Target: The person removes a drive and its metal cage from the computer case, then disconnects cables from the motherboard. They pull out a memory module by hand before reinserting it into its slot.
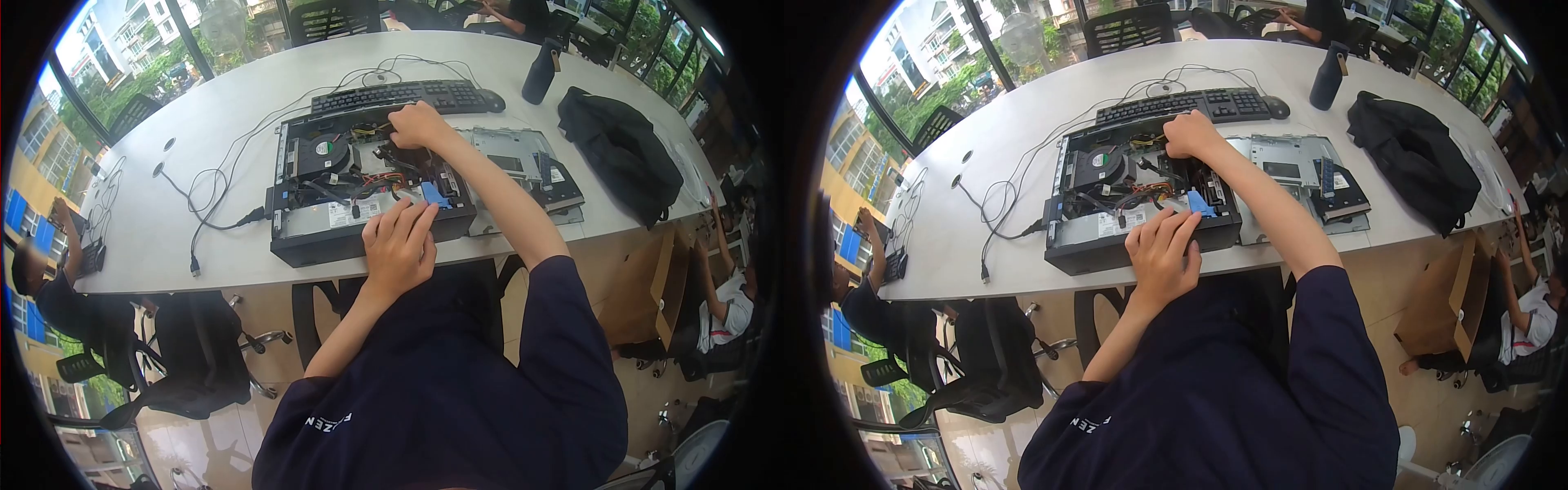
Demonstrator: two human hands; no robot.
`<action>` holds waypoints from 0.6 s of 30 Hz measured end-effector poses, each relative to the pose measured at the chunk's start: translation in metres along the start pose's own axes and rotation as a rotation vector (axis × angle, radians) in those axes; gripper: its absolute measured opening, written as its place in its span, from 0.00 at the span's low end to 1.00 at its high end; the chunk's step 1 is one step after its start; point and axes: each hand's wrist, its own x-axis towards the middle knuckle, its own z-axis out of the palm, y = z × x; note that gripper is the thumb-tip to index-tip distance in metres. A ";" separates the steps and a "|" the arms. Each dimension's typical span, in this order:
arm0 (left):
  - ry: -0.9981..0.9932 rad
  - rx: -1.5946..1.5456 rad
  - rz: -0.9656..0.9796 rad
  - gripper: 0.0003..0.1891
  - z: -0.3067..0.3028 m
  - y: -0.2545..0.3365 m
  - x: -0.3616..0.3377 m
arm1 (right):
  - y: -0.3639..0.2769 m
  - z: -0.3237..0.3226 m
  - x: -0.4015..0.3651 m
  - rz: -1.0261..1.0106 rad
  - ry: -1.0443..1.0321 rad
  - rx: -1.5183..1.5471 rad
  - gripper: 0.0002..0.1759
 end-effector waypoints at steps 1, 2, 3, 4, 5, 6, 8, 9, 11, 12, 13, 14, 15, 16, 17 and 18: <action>0.002 -0.001 -0.002 0.25 0.000 0.000 0.000 | 0.000 0.000 0.002 0.012 0.008 0.008 0.17; 0.001 -0.001 -0.003 0.25 0.001 -0.001 0.000 | 0.001 0.001 0.002 0.012 0.007 0.009 0.17; 0.004 0.001 -0.002 0.25 0.001 -0.001 0.000 | 0.001 0.003 0.002 0.013 0.019 0.022 0.18; 0.009 0.002 -0.001 0.25 0.001 -0.001 0.000 | 0.001 0.001 0.000 0.015 0.031 0.035 0.19; 0.011 0.001 -0.002 0.25 0.001 -0.001 -0.001 | 0.000 -0.001 -0.002 0.015 0.031 0.033 0.19; 0.006 0.004 -0.005 0.25 0.000 0.000 -0.001 | 0.001 -0.003 -0.004 -0.010 0.011 0.094 0.22; 0.014 0.005 -0.004 0.25 0.001 -0.001 0.002 | 0.008 -0.015 -0.009 -0.033 -0.002 0.141 0.25; 0.004 0.004 -0.006 0.25 0.000 0.000 0.001 | 0.013 -0.019 -0.015 -0.132 -0.009 0.256 0.28; 0.001 0.004 -0.013 0.25 0.001 -0.001 0.002 | 0.020 -0.030 -0.023 -0.214 -0.180 0.442 0.36; 0.005 0.007 -0.015 0.25 0.002 0.000 0.000 | 0.020 -0.035 -0.031 -0.214 -0.184 0.443 0.36; 0.012 0.009 -0.016 0.24 0.003 0.000 0.000 | 0.016 -0.046 -0.044 -0.258 -0.236 0.369 0.37; 0.010 0.008 -0.018 0.24 0.004 0.000 0.000 | 0.014 -0.050 -0.053 -0.301 -0.288 0.294 0.38; 0.015 0.010 -0.020 0.24 0.004 0.000 0.000 | 0.016 -0.041 -0.054 -0.335 -0.260 0.240 0.38; 0.021 0.012 -0.021 0.24 0.005 0.000 0.000 | 0.014 -0.038 -0.057 -0.335 -0.263 0.242 0.38; 0.019 0.012 -0.022 0.24 0.005 0.000 0.000 | 0.011 -0.036 -0.060 -0.331 -0.222 0.234 0.37; 0.019 0.014 -0.020 0.24 0.004 0.000 0.001 | 0.009 -0.034 -0.062 -0.328 -0.179 0.225 0.35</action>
